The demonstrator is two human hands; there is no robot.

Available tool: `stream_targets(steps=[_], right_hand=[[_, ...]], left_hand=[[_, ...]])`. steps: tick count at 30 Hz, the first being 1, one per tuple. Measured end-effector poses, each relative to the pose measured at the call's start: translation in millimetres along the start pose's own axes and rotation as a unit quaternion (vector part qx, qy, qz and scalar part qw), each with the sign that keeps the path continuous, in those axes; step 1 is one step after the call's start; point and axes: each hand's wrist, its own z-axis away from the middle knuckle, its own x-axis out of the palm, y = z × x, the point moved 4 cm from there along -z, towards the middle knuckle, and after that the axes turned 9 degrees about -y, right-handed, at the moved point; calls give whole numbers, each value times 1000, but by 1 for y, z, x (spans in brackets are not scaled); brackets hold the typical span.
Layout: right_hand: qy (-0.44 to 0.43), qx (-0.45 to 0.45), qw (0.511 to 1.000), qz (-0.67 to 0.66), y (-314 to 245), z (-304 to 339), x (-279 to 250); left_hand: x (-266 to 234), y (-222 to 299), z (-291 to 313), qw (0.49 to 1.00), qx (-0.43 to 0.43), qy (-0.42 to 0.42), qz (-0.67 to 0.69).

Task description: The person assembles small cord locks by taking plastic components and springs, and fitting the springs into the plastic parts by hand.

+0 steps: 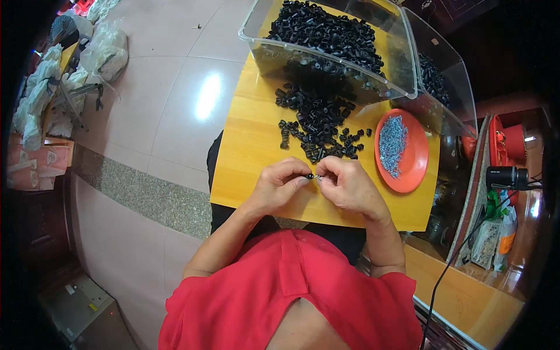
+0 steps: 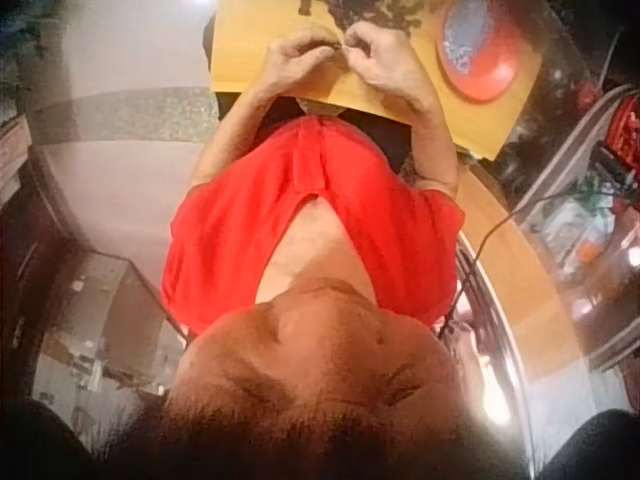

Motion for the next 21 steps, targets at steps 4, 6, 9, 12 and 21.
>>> stream_targets(steps=[4,6,9,12,21], right_hand=[[-21,9,999,31,4,-2,0],[-27,-3,999,45,3,-3,0],[-23,-62,996,63,-6,-4,-2],[36,-55,997,29,-7,0,-5],[278,1,959,-54,30,35,-48]], left_hand=[[1,10,-4,994,60,-17,-89],[1,7,-3,994,64,-15,-90],[0,5,-2,996,47,-5,-74],[0,1,-1,1000,3,1,-19],[-2,2,1,998,-32,-3,57]])
